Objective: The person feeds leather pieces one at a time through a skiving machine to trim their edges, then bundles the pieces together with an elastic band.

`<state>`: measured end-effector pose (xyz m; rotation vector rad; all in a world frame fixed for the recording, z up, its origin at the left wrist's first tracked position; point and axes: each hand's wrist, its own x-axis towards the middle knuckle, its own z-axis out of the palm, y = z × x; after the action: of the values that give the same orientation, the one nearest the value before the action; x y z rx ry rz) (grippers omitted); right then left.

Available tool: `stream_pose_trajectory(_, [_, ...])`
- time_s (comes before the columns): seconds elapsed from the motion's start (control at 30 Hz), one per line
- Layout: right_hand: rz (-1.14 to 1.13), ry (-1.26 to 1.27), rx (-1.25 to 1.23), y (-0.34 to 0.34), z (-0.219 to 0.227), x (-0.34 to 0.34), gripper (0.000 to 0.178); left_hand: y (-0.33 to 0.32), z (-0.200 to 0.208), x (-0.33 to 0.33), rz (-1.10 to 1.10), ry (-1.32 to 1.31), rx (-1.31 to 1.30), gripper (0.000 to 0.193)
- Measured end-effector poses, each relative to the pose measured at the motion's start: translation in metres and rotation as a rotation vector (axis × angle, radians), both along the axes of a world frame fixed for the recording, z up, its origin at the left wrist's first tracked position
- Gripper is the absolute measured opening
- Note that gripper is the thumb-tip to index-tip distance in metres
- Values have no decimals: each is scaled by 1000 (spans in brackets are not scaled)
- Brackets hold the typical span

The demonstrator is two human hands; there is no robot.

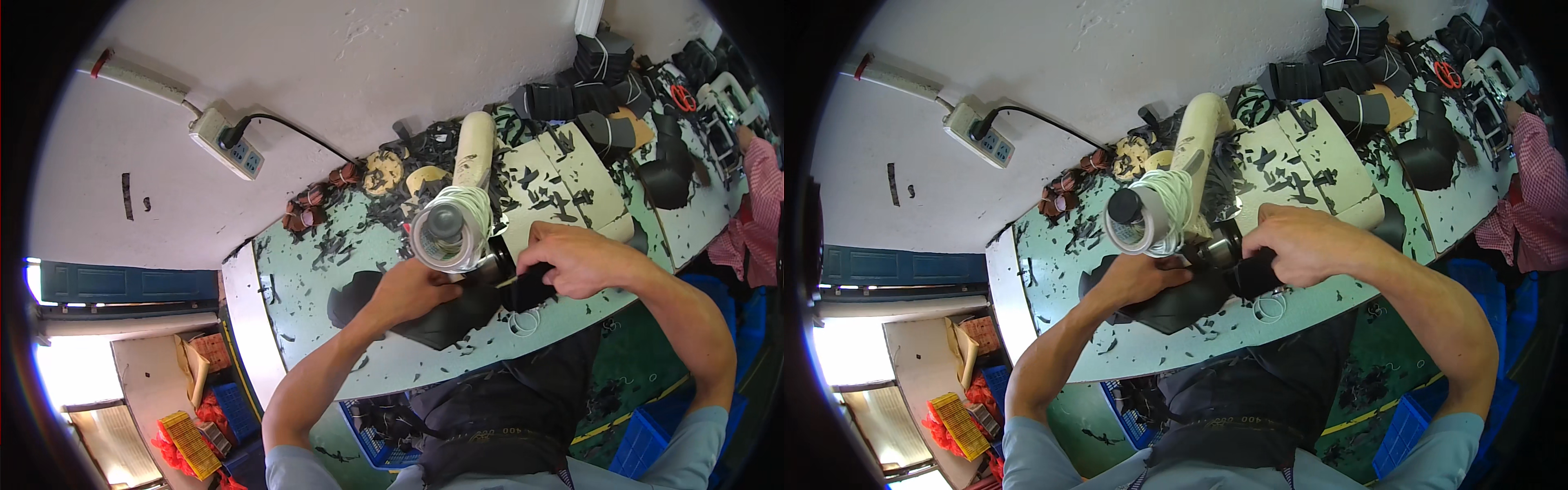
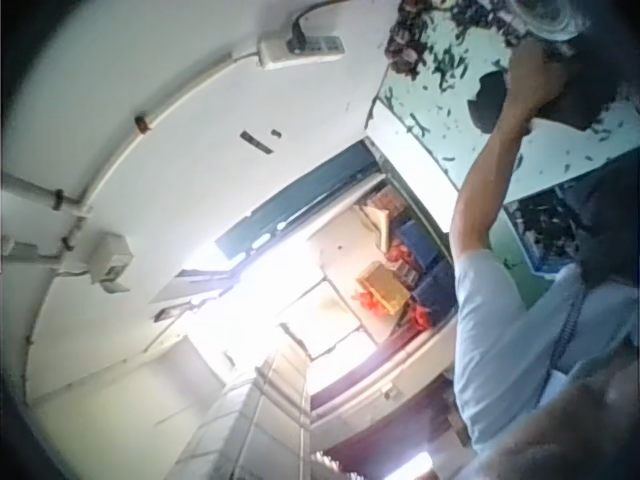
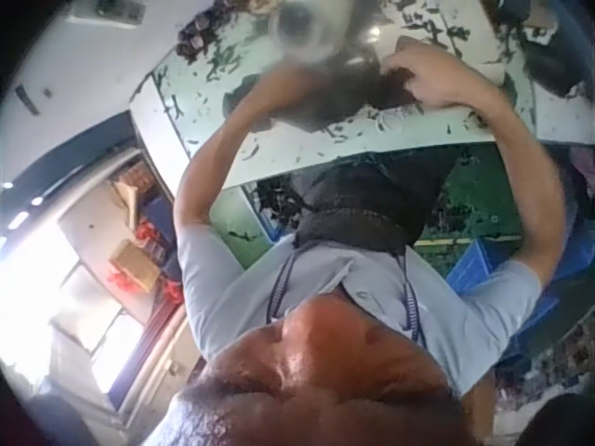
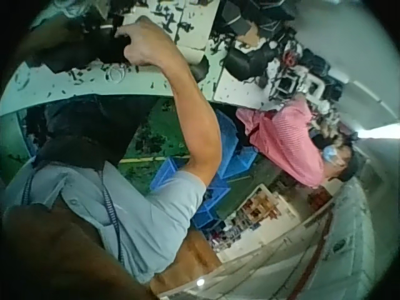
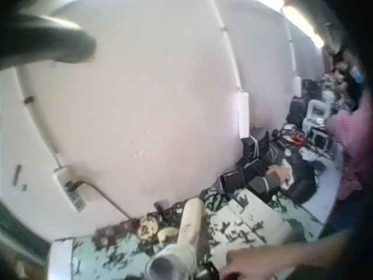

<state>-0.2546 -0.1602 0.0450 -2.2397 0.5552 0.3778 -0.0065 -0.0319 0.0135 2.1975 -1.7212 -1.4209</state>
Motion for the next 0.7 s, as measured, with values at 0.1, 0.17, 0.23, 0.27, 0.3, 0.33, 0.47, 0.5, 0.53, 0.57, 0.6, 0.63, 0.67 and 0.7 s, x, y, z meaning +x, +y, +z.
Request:
stream_pose_trajectory(0.1, [108,-153,-19,-1,-18,4,46,-2,0,0,11,138,-93,37])
stream_pose_trajectory(0.17, [84,-264,-76,5,-31,13,46,-2,-1,4,40,356,-76,39])
stream_pose_trajectory(0.23, [10,-121,-148,10,-24,15,45,5,0,12,4,356,-57,38])
stream_pose_trajectory(0.27, [-44,3,-220,12,-20,17,45,10,4,16,-14,336,-44,37])
stream_pose_trajectory(0.3, [-69,-68,-249,14,-22,12,44,14,-3,19,4,268,-24,37])
stream_pose_trajectory(0.33, [-66,-70,-249,13,-19,9,44,15,-4,18,8,267,-24,37])
stream_pose_trajectory(0.47, [3,13,5,0,2,0,47,3,-1,6,-6,30,15,41])
stream_pose_trajectory(0.5, [65,-3,50,-3,4,-1,49,1,-1,2,-18,22,-43,45])
stream_pose_trajectory(0.53, [70,-11,51,-3,0,0,49,2,-5,-1,-14,14,-43,45])
stream_pose_trajectory(0.57, [109,-106,3,-3,-9,3,50,2,-12,-4,-35,23,-183,45])
stream_pose_trajectory(0.6, [134,-186,-48,-2,-18,1,52,-1,-16,-9,-69,48,-327,46])
stream_pose_trajectory(0.63, [143,-275,-129,0,-30,4,52,-2,-14,-5,-94,114,-350,44])
stream_pose_trajectory(0.67, [131,-267,-127,3,-27,4,52,0,-11,1,-104,123,-347,44])
stream_pose_trajectory(0.7, [82,-154,-127,7,-21,13,52,7,-8,13,-42,295,-171,41])
